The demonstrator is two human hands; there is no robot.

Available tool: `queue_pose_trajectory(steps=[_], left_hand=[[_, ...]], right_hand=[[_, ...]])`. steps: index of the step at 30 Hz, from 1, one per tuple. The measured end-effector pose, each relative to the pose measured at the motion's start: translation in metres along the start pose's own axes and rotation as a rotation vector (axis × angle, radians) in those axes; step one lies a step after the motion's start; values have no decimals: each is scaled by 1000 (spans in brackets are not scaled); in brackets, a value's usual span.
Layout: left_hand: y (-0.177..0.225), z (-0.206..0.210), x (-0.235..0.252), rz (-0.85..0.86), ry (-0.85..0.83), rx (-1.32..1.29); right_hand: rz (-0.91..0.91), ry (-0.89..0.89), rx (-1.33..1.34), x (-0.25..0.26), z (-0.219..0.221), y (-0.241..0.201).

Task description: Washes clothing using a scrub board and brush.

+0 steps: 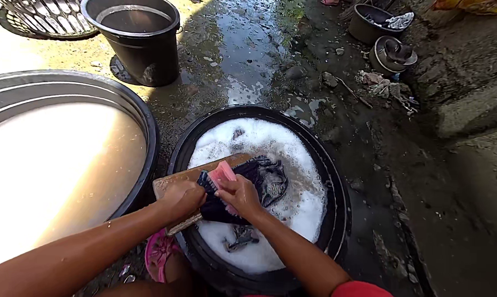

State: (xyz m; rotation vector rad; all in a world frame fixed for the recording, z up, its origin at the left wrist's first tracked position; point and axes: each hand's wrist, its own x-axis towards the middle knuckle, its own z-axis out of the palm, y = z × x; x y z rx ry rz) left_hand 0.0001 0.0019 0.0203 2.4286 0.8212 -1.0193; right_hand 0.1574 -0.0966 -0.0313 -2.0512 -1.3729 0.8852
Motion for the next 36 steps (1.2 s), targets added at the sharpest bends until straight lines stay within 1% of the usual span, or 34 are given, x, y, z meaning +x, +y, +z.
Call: queue_pose_trajectory(steps=[1, 2, 5, 6, 7, 8, 10, 11, 12, 14, 16, 17, 18, 19, 21, 22, 24, 25, 26, 27, 28, 31, 33, 35, 36], left_hand=[[0, 1, 0, -5, -5, 1], [-1, 2, 0, -7, -7, 0], [2, 2, 0, -19, -14, 3], [4, 0, 1, -25, -25, 11], [5, -2, 2, -28, -29, 17], [5, -3, 3, -25, -27, 13], [5, -4, 4, -15, -29, 0], [6, -6, 4, -20, -44, 5], [6, -7, 5, -22, -54, 19], [8, -11, 8, -15, -78, 65], [16, -22, 13, 9, -98, 123], [22, -31, 17, 21, -94, 135], [27, -42, 22, 34, -61, 122], [30, -51, 32, 63, 14, 69], [33, -57, 63, 138, 175, -101], [35, -56, 83, 164, 225, -163], [37, -49, 118, 177, 219, -184], [37, -44, 131, 192, 209, -179], [37, -40, 139, 206, 211, -171], [38, -38, 142, 218, 217, -157], [37, -37, 142, 240, 223, -159], [36, -42, 140, 334, 202, -204], [38, -43, 139, 418, 162, -265], [44, -46, 130, 539, 155, -384], [49, -48, 124, 630, 179, -440]], right_hand=[[12, -17, -17, 2, -1, 5], [73, 1, -54, 12, -9, 22], [330, 100, -184, 54, -48, 90], [365, 108, -190, 58, -53, 94], [353, 98, -167, 54, -53, 81], [287, 86, -113, 44, -44, 60], [95, 35, 23, 12, -15, 18], [38, -1, 54, 3, -5, 9], [35, -12, 46, 3, -2, 13], [155, 24, -32, 27, -22, 49], [288, 43, -139, 57, -58, 97], [330, 58, -159, 65, -76, 114], [365, 92, -168, 69, -94, 121], [395, 139, -171, 69, -111, 120], [464, 167, -219, 65, -127, 120], [501, 126, -263, 65, -126, 123], [553, 0, -348, 66, -110, 133], [552, -27, -370, 65, -100, 136], [536, -19, -367, 62, -91, 136], [505, 37, -332, 56, -84, 135], [451, 131, -259, 47, -80, 132], [156, 541, 39, 14, -82, 118], [-61, 756, 181, -9, -97, 101], [-223, 876, 237, -29, -123, 86], [-282, 926, 237, -38, -137, 81]])
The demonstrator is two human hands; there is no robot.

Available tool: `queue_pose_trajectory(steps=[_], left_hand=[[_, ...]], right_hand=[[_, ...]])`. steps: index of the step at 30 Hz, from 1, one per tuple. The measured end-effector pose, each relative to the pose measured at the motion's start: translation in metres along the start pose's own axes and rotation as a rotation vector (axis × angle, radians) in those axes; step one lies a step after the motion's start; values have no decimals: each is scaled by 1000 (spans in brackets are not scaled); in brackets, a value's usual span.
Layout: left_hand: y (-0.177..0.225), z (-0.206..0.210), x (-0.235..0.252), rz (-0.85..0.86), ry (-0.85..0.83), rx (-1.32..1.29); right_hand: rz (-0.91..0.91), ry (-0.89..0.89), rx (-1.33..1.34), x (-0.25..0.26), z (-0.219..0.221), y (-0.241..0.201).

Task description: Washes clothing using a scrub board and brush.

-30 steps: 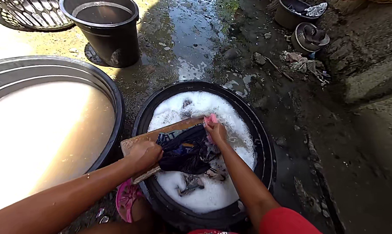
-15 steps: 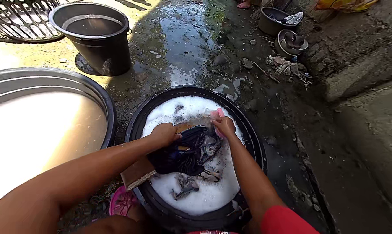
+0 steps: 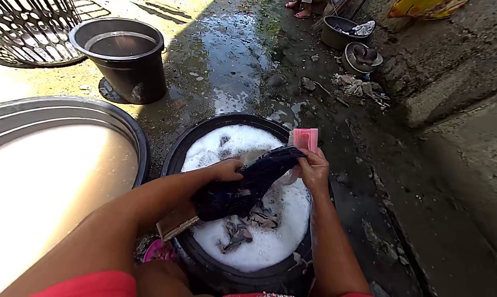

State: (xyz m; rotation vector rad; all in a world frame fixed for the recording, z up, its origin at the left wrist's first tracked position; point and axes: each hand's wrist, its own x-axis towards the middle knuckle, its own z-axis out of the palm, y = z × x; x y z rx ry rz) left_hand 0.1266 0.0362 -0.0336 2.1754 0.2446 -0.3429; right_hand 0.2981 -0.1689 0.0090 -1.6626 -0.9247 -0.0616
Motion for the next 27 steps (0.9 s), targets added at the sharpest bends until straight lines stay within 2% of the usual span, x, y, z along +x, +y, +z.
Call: queue_pose_trajectory(steps=[3, 6, 9, 11, 14, 17, 19, 21, 23, 25, 27], left_hand=[[43, -4, -15, 210, 72, -188], [87, -12, -42, 303, 121, -529], [96, -23, -60, 278, 175, -820], [79, -27, -65, 144, 213, -810], [35, -12, -62, -213, 308, -555], [1, 8, -64, -461, 365, -374], [0, 15, -68, -493, 466, -500], [7, 20, -66, -511, 597, -786], [13, 27, -66, -571, 666, -998], [14, 32, -73, -648, 658, -1008], [13, 31, -88, -644, 540, -770]], right_hand=[[-143, 167, 24, 25, -33, -17], [-216, 279, -1, 59, -42, -21], [-277, 254, -82, 95, -17, -17], [-270, 105, -177, 107, 9, -7], [-95, -184, -354, 95, 40, 18], [216, -224, -556, 46, 43, 65], [414, -157, -670, -4, 36, 95], [550, -140, -726, -52, 31, 118], [663, -104, -625, -85, 31, 132], [735, 37, -417, -102, 36, 152], [669, -45, -479, -98, 38, 141]])
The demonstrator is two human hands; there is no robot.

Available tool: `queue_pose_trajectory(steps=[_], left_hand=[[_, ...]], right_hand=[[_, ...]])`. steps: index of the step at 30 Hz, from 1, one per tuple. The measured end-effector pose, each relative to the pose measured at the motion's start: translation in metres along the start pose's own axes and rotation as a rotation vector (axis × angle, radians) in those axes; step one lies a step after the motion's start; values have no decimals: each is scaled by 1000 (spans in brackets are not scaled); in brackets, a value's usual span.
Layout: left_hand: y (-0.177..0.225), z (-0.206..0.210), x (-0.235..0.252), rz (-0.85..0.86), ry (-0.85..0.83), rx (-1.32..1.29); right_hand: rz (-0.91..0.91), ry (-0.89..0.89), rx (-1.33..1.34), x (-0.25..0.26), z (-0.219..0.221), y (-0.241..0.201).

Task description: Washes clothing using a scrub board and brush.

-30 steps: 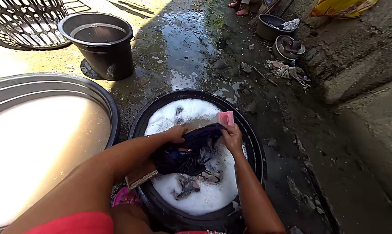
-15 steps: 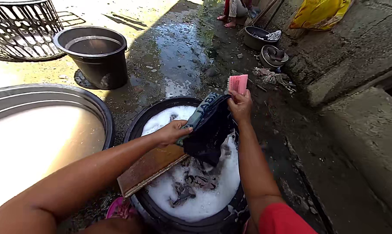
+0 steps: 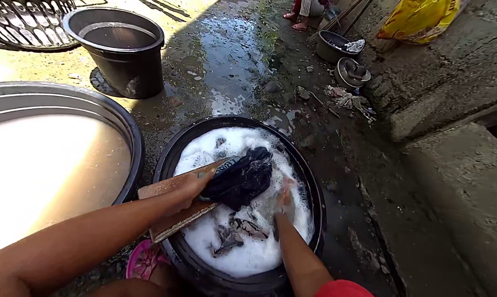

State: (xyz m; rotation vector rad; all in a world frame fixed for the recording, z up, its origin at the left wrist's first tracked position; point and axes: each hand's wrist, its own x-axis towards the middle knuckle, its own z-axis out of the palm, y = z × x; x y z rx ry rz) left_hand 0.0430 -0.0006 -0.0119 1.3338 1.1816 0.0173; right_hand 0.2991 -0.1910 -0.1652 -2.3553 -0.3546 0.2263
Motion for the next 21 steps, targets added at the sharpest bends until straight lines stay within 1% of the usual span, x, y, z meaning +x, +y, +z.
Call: queue_pose_trajectory(steps=[1, 2, 3, 4, 5, 6, 7, 8, 9, 10, 11, 12, 13, 14, 15, 16, 18, 19, 20, 21], left_hand=[[0, -7, -5, 81, -18, 203], [2, -15, -10, 172, -19, 409], [3, -19, -13, 234, -10, 579], [1, -22, -14, 260, 0, 718], [-4, -23, -14, 273, 5, 831], [-9, -24, -12, 281, 3, 942], [-13, -26, -11, 279, -8, 1040], [-14, -28, -11, 268, -27, 1122], [-13, -31, -13, 242, -46, 1191], [-12, -34, -15, 213, -62, 1241], [-13, -36, -17, 208, -66, 1265], [-16, -37, -17, 215, -62, 1271], [-20, -37, -16, 232, -51, 1271], [-23, -37, -13, 250, -36, 1267], [-24, -37, -12, 255, -33, 1263], [-24, -37, -11, 259, -33, 1262], [-21, -36, -12, 255, -30, 1258], [-19, -36, -13, 245, -32, 1259], [-18, -37, -15, 236, -38, 1261], [-18, -38, -16, 234, -37, 1266]], right_hand=[[-85, -9, -106, -4, -6, -17], [-209, 40, -154, -7, -6, -35], [-365, 100, -121, -14, -2, -53], [-540, 134, -33, -30, 5, -70], [-693, 100, 65, -53, 11, -89], [-793, 1, 135, -80, 16, -108], [-820, -150, 149, -106, 17, -125], [-795, -302, 107, -123, 15, -138], [-715, -419, 25, -126, 11, -146], [-596, -482, -75, -114, 8, -148], [-453, -504, -173, -90, 7, -144], [-337, -479, -237, -62, 10, -134], [-258, -450, -273, -38, 12, -124], [-222, -433, -291, -26, 13, -122], [-227, -436, -289, -30, 13, -129], [-276, -452, -245, -49, 12, -140], [-480, -498, -53, -106, 13, -158], [-554, -539, 8, -128, 13, -161], [-569, -561, 12, -135, 12, -161], [-515, -565, -35, -123, 11, -158]])
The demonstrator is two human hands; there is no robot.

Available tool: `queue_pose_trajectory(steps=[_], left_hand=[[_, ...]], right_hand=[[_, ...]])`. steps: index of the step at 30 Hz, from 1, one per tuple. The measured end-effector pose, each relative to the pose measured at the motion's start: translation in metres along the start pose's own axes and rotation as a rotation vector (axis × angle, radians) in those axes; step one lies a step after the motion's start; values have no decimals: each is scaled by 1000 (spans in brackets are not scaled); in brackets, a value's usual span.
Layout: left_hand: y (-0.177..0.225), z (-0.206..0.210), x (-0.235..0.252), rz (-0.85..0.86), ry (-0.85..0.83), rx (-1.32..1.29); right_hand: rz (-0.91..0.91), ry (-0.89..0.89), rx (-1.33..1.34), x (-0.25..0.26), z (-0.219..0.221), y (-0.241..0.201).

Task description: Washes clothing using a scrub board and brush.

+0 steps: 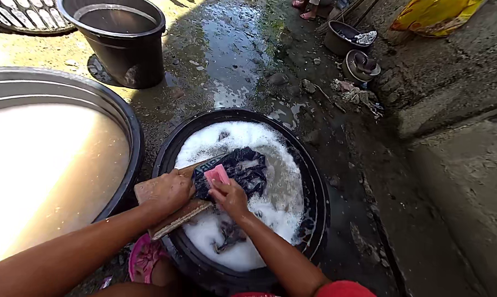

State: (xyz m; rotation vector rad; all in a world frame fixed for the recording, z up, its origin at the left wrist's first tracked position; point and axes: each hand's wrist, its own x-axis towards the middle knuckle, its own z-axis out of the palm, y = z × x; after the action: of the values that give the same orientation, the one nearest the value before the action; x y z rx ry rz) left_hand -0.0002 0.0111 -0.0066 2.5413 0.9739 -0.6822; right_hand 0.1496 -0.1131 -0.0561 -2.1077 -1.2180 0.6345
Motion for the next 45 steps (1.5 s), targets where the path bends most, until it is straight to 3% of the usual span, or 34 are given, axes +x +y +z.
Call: queue_pose_trajectory(steps=[4, 6, 9, 11, 13, 16, 20, 23, 25, 26, 27, 28, 29, 30, 32, 34, 37, 38, 40, 43, 45], left_hand=[[3, 0, 0, -12, 14, 41], [4, -1, 0, -15, 4, 54], [6, -4, -1, -33, -4, 52], [6, -3, -1, -32, 15, 62], [6, -3, 0, -35, 32, 63], [10, -12, 11, -52, 24, -101], [22, -39, 17, 51, 150, -608], [33, -45, -1, 109, 177, -883], [23, -34, -8, 88, 156, -879], [15, -25, -10, 69, 156, -817], [7, -15, -13, 53, 152, -728], [0, -6, -17, 35, 143, -626], [-5, 3, -22, 12, 141, -535], [-9, 9, -27, -13, 138, -463], [-11, 15, -30, -30, 126, -356], [-9, 18, -31, -17, 94, -291], [-6, 15, -29, -2, 16, -194], [-4, 14, -28, -4, 3, -167], [-4, 13, -27, -3, 4, -144], [0, 12, -27, -4, -5, -110], [1, 11, -26, 3, 2, -109]], right_hand=[[341, 10, -127, 60, -41, 71], [302, -36, -85, 45, -34, 40], [66, -126, 53, -4, -4, -18], [124, -133, 26, 8, -8, -2], [282, -115, -41, 45, -34, 41], [297, 26, 38, 72, -64, 100], [322, 429, 24, 51, -90, 128], [457, 536, -146, 21, -74, 173], [431, 588, -98, -8, -44, 188], [390, 559, -42, -30, -36, 186], [406, 313, -88, -58, -48, 173], [407, 192, -145, -66, -58, 163], [402, 291, -124, -53, -55, 159], [330, 536, -54, -22, -43, 159], [-10, 813, -97, 26, -28, 143], [-285, 717, -70, 21, -9, 89], [-448, 322, 88, -5, 24, 3], [-415, 207, 81, -3, 24, -4], [-153, 71, -37, 25, 2, 15], [257, 77, -221, 78, -36, 73], [235, 107, -201, 73, -34, 63]])
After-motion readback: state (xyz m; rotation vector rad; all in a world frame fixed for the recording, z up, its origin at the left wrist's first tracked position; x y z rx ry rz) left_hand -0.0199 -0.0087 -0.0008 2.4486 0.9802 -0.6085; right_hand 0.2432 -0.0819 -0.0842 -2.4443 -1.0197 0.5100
